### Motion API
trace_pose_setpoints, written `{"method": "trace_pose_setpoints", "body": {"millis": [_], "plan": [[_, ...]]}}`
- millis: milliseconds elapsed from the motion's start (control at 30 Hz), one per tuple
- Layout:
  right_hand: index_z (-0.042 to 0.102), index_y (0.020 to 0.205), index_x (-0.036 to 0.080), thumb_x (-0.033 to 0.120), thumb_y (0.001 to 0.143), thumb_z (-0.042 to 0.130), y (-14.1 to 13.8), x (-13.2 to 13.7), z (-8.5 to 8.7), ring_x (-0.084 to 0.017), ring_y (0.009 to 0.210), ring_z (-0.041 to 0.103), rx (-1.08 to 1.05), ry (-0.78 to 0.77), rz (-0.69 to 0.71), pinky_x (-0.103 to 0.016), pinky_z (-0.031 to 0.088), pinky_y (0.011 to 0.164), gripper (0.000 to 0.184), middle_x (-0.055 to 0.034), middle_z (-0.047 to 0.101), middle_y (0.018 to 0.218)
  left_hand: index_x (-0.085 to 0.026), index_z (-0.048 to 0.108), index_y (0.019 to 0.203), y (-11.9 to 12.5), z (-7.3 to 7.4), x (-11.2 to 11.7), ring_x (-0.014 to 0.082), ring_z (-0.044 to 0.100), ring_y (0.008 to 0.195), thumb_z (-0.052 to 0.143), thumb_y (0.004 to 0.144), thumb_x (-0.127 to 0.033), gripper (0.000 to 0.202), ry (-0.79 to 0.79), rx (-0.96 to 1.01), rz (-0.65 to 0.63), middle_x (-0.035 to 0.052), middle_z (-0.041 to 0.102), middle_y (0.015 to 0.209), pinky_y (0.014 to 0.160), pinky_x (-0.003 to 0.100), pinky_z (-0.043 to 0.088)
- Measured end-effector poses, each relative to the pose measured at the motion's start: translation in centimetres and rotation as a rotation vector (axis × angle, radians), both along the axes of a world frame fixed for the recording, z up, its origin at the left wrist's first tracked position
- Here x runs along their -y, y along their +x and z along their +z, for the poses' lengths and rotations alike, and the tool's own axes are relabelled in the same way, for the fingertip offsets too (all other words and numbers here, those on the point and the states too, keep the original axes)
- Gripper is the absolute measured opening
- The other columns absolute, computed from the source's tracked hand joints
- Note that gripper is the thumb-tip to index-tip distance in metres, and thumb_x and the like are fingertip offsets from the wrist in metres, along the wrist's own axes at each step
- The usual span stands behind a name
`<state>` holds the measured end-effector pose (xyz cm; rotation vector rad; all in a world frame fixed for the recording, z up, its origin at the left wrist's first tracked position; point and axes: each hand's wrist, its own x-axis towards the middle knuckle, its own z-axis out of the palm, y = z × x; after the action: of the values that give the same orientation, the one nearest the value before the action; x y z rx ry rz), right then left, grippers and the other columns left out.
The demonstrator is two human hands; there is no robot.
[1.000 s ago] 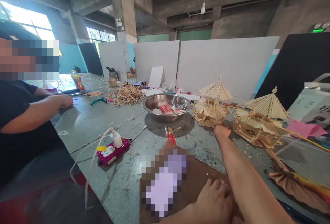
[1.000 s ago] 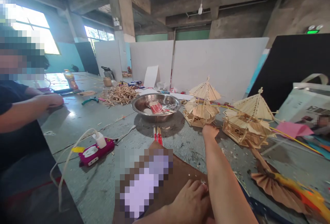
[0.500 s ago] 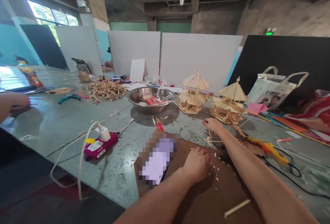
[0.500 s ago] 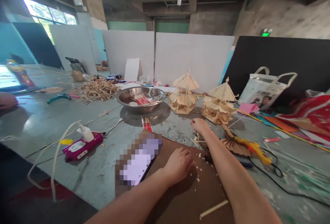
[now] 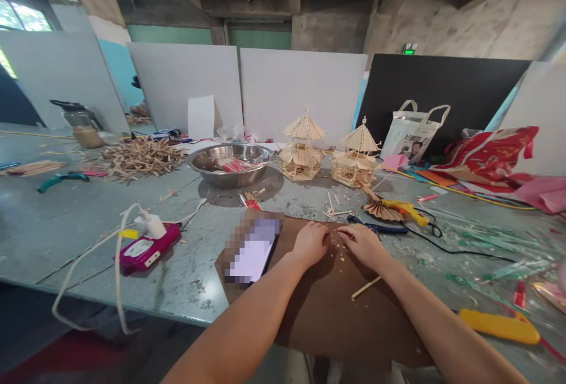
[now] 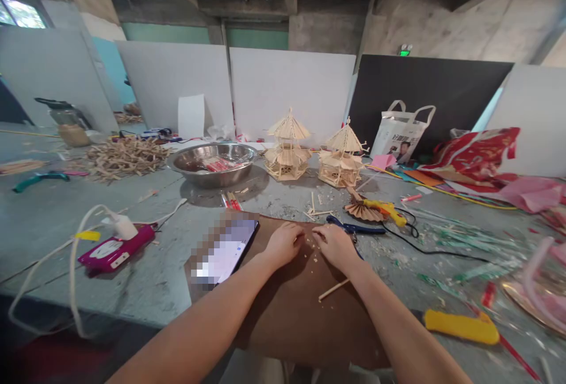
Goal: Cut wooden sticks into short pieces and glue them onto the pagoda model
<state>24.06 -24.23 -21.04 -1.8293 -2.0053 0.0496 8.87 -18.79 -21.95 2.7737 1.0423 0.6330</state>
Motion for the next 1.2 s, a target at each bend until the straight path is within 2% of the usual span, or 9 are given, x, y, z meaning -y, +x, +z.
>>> {"method": "trace_pose_setpoints", "body": {"millis": [100, 200, 367, 500, 667, 767, 1000, 1067, 1200], "plan": [[0.061, 0.092, 0.020, 0.027, 0.080, 0.037, 0.3, 0.2, -1.3, -0.016, 0.085, 0.055, 0.016, 0.051, 0.031, -0.027, 0.038, 0.076, 0.028, -0.0040, 0.064, 0.090, -0.016, 0.057, 0.079, 0.1, -0.4, -0.2, 0.0149, 0.049, 0.081, 0.040, 0.078, -0.022, 0.019, 0.003, 0.008, -0.013, 0.0044, 0.058, 0.080, 0.075, 0.026, 0.036], [0.060, 0.094, 0.019, 0.027, 0.080, 0.038, 0.5, 0.1, -1.7, -0.016, 0.084, 0.055, 0.023, 0.069, 0.036, -0.027, 0.039, 0.076, 0.027, -0.0041, 0.064, 0.090, -0.016, 0.057, 0.078, 0.2, -0.5, -0.3, 0.0142, 0.048, 0.080, 0.038, 0.079, -0.022, 0.019, 0.012, 0.018, -0.027, 0.0035, 0.058, 0.080, 0.074, 0.025, 0.036], [0.059, 0.095, 0.019, 0.031, 0.080, 0.039, 0.0, 0.2, -1.7, -0.016, 0.083, 0.054, -0.018, 0.101, 0.078, -0.027, 0.039, 0.074, 0.028, -0.0054, 0.063, 0.088, -0.016, 0.056, 0.070, 0.3, -0.5, -0.3, 0.0142, 0.049, 0.074, 0.039, 0.079, -0.023, 0.020, 0.031, -0.006, -0.030, 0.0034, 0.057, 0.073, 0.068, 0.024, 0.036], [0.057, 0.100, 0.019, 0.026, 0.077, 0.044, -0.4, 0.4, -1.7, -0.015, 0.079, 0.054, -0.044, 0.103, 0.125, -0.026, 0.039, 0.072, 0.027, -0.0043, 0.063, 0.084, -0.016, 0.055, 0.067, 0.4, -0.4, -0.3, 0.0141, 0.048, 0.072, 0.040, 0.078, -0.024, 0.020, 0.049, -0.020, -0.051, 0.0029, 0.057, 0.069, 0.065, 0.024, 0.035], [0.061, 0.087, 0.019, 0.025, 0.077, 0.045, -0.4, 0.6, -1.1, -0.016, 0.077, 0.053, -0.085, 0.112, 0.190, -0.027, 0.038, 0.071, 0.020, -0.0040, 0.062, 0.080, -0.016, 0.055, 0.064, 0.3, -0.4, -0.4, 0.0140, 0.047, 0.072, 0.042, 0.078, -0.032, 0.025, 0.040, 0.007, -0.053, 0.0027, 0.057, 0.067, 0.066, 0.024, 0.035], [0.063, 0.079, 0.019, 0.026, 0.075, 0.047, -0.1, 0.5, -1.1, -0.016, 0.074, 0.054, -0.204, 0.089, 0.188, -0.027, 0.038, 0.068, 0.018, -0.0036, 0.062, 0.075, -0.016, 0.057, 0.065, 0.2, -0.2, -0.5, 0.0140, 0.048, 0.072, 0.043, 0.077, -0.036, 0.027, -0.010, 0.039, -0.062, 0.0019, 0.058, 0.067, 0.066, 0.024, 0.035], [0.064, 0.079, 0.016, 0.032, 0.071, 0.050, 0.5, 0.2, -2.1, -0.014, 0.062, 0.056, -0.761, -0.113, 0.179, -0.025, 0.042, 0.060, 0.022, -0.0020, 0.063, 0.068, -0.017, 0.059, 0.072, 0.3, -0.3, -0.9, 0.0133, 0.050, 0.075, 0.045, 0.076, -0.037, 0.025, -0.041, 0.120, -0.099, 0.0013, 0.061, 0.073, 0.074, 0.025, 0.035], [0.063, 0.081, 0.016, 0.031, 0.071, 0.049, 0.5, 0.1, -2.3, -0.014, 0.062, 0.056, -0.817, -0.136, 0.212, -0.026, 0.043, 0.060, 0.023, -0.0016, 0.062, 0.068, -0.018, 0.060, 0.074, 0.3, -0.3, -0.9, 0.0138, 0.050, 0.077, 0.043, 0.077, -0.039, 0.027, -0.055, 0.127, -0.101, 0.0016, 0.062, 0.076, 0.075, 0.026, 0.035], [0.060, 0.077, 0.016, 0.029, 0.074, 0.045, 0.7, 0.0, -2.3, -0.013, 0.064, 0.054, -0.737, -0.077, 0.240, -0.025, 0.042, 0.062, 0.019, -0.0009, 0.059, 0.067, -0.018, 0.060, 0.080, 0.3, -0.4, -0.9, 0.0152, 0.050, 0.082, 0.044, 0.075, -0.042, 0.029, -0.075, 0.099, -0.118, 0.0024, 0.062, 0.082, 0.076, 0.027, 0.035]]}}
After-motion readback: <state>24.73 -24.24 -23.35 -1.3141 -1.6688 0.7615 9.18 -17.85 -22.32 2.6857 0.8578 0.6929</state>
